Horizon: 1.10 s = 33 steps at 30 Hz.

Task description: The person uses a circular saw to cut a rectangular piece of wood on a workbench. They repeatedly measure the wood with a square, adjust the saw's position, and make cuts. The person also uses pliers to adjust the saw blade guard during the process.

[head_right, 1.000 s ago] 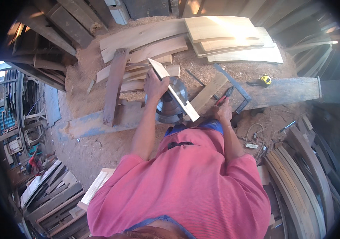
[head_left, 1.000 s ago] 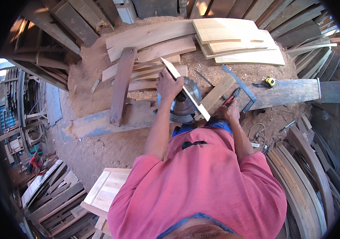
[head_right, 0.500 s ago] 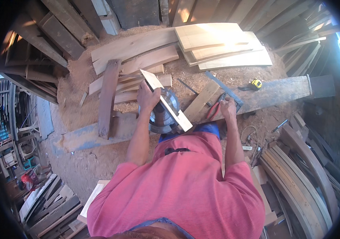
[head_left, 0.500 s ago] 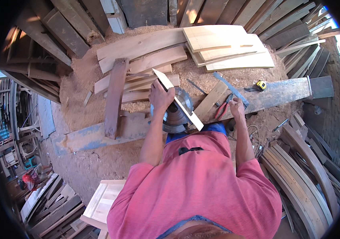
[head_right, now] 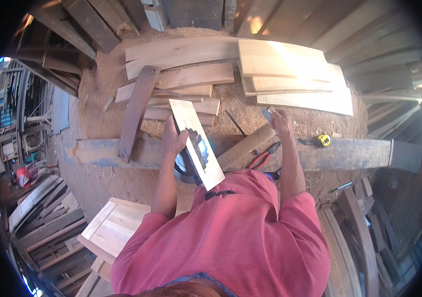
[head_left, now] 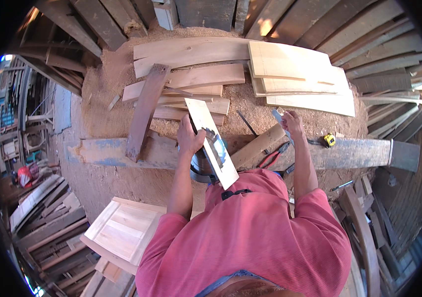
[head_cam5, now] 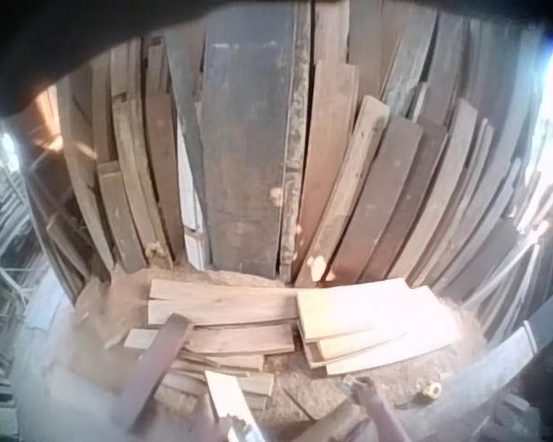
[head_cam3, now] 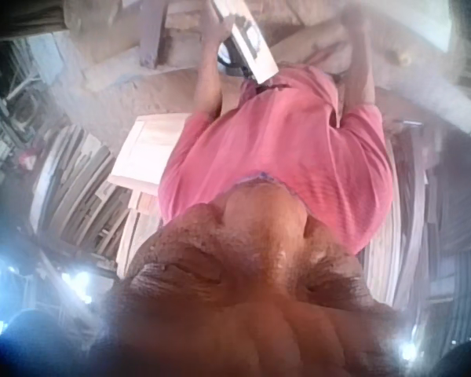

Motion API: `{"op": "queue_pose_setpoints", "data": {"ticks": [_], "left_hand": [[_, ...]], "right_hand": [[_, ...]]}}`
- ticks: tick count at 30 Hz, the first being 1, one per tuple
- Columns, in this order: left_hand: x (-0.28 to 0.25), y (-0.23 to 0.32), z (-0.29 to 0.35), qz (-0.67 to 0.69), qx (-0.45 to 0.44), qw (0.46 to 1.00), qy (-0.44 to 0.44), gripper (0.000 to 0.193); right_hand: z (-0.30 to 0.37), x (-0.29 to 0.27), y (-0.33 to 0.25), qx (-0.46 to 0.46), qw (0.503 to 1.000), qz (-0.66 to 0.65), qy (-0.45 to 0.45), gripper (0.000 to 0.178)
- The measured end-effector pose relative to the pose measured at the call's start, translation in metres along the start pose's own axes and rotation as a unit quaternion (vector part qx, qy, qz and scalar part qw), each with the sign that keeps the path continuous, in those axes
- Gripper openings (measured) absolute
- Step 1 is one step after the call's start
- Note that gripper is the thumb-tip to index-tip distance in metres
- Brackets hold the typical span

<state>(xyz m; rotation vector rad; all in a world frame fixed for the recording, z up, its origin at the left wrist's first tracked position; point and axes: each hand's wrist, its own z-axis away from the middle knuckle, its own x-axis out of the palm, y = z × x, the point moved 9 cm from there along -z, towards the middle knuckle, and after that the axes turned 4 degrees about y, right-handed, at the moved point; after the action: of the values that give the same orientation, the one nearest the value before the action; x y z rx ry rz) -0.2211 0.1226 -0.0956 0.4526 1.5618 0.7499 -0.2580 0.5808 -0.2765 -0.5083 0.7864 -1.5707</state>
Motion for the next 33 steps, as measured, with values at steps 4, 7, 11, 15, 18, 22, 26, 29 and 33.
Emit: {"op": "queue_pose_setpoints", "data": {"ticks": [4, 7, 11, 15, 18, 22, 26, 29, 33], "left_hand": [[-0.006, 0.000, 0.004, 0.041, 0.010, 0.999, -0.016, 0.070], [-0.014, 0.007, 0.005, 0.057, 0.043, 0.997, -0.001, 0.069], [-0.019, -0.012, 0.021, 0.069, 0.046, 0.996, 0.038, 0.069], [-0.025, -0.007, 0.017, 0.055, 0.014, 0.998, 0.033, 0.067], [-0.024, 0.000, 0.006, 0.045, -0.005, 0.999, -0.011, 0.072], [-0.028, 0.001, 0.014, 0.015, -0.022, 1.000, -0.007, 0.076], [-0.027, 0.000, 0.008, 0.000, -0.021, 0.999, -0.025, 0.078], [-0.026, 0.000, 0.011, -0.002, -0.031, 0.999, -0.022, 0.079], [-0.027, 0.003, 0.005, 0.002, -0.011, 0.999, -0.037, 0.082]], "right_hand": [[-0.032, 0.041, -0.035, -0.006, 0.996, 0.054, -0.073, 0.033], [-0.075, 0.075, -0.031, -0.086, 0.985, 0.132, -0.068, 0.041], [-0.074, 0.148, -0.049, -0.072, 0.982, 0.141, -0.105, 0.054], [-0.105, 0.198, -0.040, -0.088, 0.973, 0.159, -0.139, 0.035], [-0.151, 0.212, -0.023, -0.122, 0.985, 0.012, -0.121, 0.031], [-0.155, 0.228, -0.046, -0.083, 0.975, 0.204, -0.024, 0.068], [-0.192, 0.233, -0.014, 0.040, 0.997, 0.007, -0.070, 0.056], [-0.182, 0.246, -0.012, 0.095, 0.994, -0.025, -0.040, 0.044], [-0.219, 0.233, 0.036, 0.106, 0.988, 0.102, -0.050, 0.037]]}}
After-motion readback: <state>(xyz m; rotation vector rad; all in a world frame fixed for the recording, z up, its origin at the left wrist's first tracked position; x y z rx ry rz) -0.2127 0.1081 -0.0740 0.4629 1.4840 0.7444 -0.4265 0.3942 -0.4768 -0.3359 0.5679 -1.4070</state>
